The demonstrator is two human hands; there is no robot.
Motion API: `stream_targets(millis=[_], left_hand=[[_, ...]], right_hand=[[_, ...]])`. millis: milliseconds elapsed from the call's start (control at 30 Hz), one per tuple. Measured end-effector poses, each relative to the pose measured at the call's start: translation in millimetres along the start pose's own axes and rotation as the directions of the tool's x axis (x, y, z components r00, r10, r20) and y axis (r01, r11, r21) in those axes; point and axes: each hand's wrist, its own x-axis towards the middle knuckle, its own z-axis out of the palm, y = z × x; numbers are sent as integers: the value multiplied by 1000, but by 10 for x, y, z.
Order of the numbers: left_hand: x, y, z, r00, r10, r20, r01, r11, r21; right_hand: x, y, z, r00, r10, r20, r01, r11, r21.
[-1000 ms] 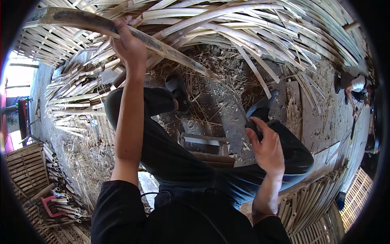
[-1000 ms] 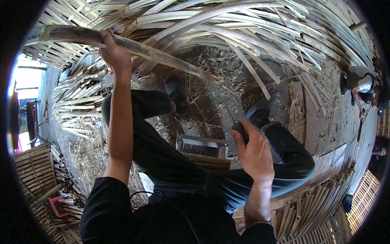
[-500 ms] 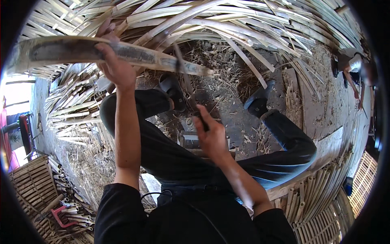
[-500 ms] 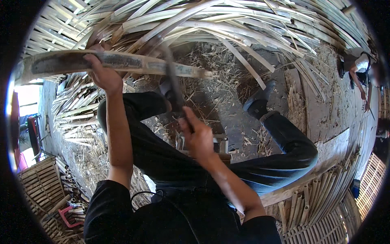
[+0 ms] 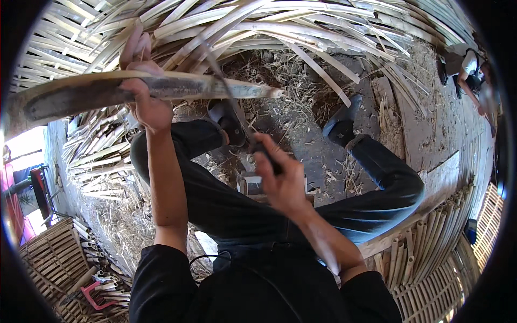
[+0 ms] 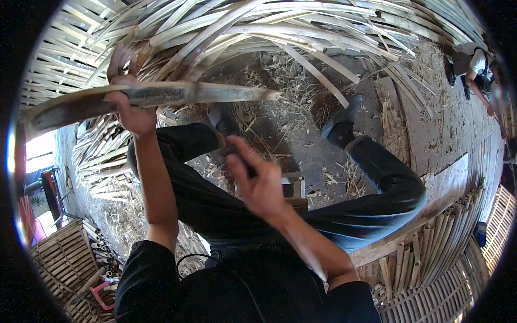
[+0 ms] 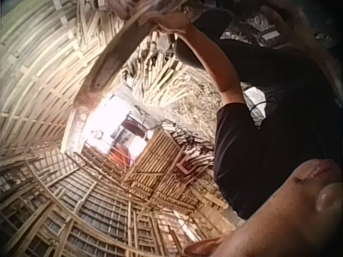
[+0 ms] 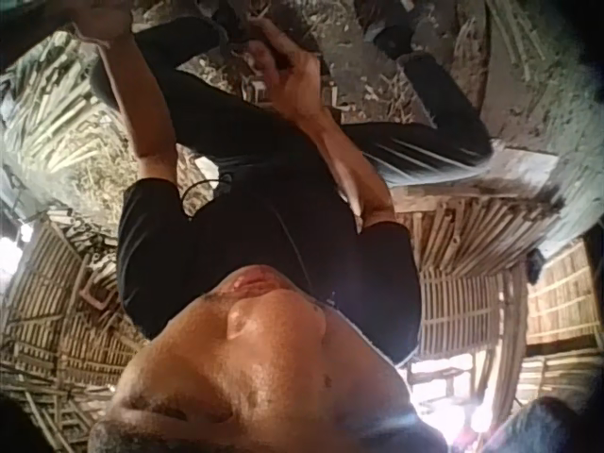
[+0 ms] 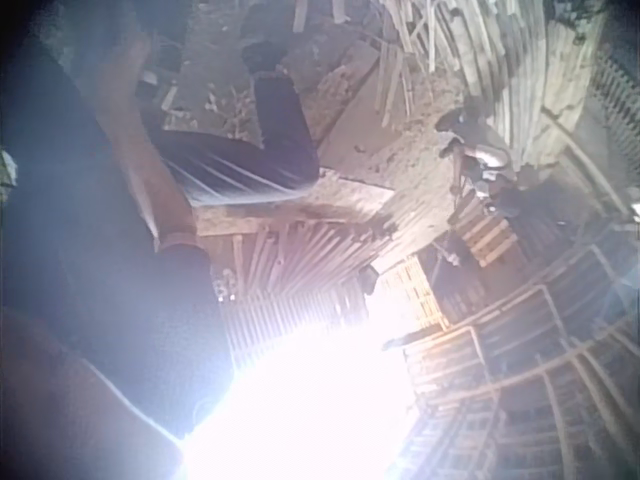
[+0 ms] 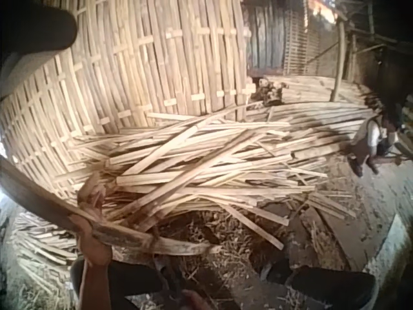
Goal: Shave and trim thin bamboo strips using a large knife.
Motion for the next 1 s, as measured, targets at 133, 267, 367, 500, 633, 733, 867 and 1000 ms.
stream_targets(millis=[133,267,367,500,633,733,867,1000], left_hand=[[-53,-43,61,997,26,66,-11,976,-216],[-69,63,129,995,-95,-28,88,981,-173],[-41,17,-6,997,-75,0,74,994,-78],[-43,15,217,916,-249,-315,211,966,-151],[-42,-162,127,755,-378,-536,297,926,-234],[-56,-309,-102,649,-463,-603,388,884,-262],[-142,-351,-190,722,-404,-562,287,914,-288],[-140,-100,44,799,-264,-540,229,964,-133]], right_hand=[[468,644,-592,939,316,-137,-340,915,-218],[231,294,-480,960,278,-24,-279,960,-38],[-154,-189,-61,994,-93,64,89,994,70],[-194,149,297,926,-376,-41,375,926,-37],[276,770,237,988,87,-124,-91,996,-25],[239,422,297,981,-163,-107,144,976,-166],[138,-154,359,983,-162,88,174,972,-160],[51,312,319,943,-332,9,326,920,-216]])
